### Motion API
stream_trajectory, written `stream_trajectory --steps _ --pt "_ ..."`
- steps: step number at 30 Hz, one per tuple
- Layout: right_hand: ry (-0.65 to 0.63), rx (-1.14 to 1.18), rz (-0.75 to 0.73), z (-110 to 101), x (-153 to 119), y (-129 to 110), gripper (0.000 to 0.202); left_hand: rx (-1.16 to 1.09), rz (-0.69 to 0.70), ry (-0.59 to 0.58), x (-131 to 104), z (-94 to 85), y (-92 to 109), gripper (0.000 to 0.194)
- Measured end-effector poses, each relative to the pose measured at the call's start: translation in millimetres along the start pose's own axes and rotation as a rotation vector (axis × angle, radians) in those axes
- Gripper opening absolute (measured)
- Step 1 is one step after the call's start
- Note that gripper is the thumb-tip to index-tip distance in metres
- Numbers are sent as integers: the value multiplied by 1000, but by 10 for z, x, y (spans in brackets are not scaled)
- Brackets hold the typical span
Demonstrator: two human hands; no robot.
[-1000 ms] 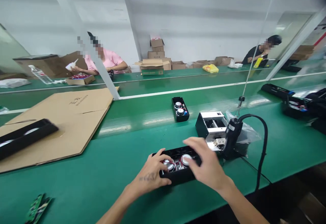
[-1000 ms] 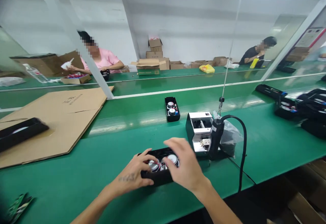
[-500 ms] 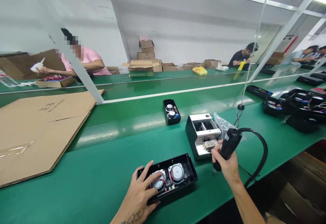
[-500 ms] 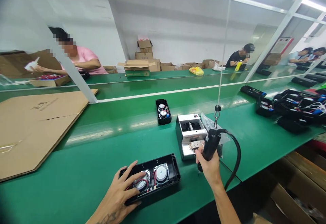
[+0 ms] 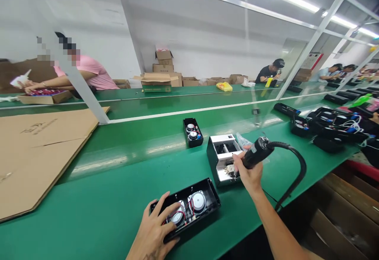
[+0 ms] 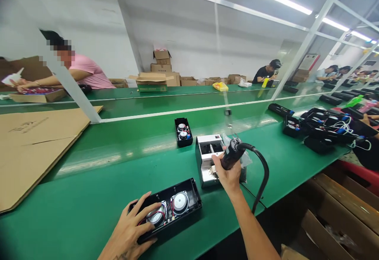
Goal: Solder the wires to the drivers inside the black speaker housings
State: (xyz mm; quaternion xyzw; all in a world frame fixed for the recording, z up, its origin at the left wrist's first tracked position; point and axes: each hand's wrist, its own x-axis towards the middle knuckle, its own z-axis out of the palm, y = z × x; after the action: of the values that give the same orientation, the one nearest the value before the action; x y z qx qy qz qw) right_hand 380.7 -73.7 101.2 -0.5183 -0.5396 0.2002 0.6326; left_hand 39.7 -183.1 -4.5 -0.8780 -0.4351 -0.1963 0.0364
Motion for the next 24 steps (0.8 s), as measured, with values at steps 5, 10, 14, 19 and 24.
stream_trajectory --steps 5,10,14,19,24 --pt "-269 -43 226 -48 -147 -16 56 -6 -73 -40 -7 16 56 19" --pt "-310 446 224 -21 -515 -304 42 -49 -76 -45 -27 66 46 22" --pt "-258 713 118 162 -743 -508 30 -94 -103 -43 6 3 72 20" --pt "-342 721 134 395 -961 -480 32 -102 -77 -33 42 -77 119 24" --pt "-361 707 172 483 -1052 -392 31 -116 -96 -30 35 -61 130 25"
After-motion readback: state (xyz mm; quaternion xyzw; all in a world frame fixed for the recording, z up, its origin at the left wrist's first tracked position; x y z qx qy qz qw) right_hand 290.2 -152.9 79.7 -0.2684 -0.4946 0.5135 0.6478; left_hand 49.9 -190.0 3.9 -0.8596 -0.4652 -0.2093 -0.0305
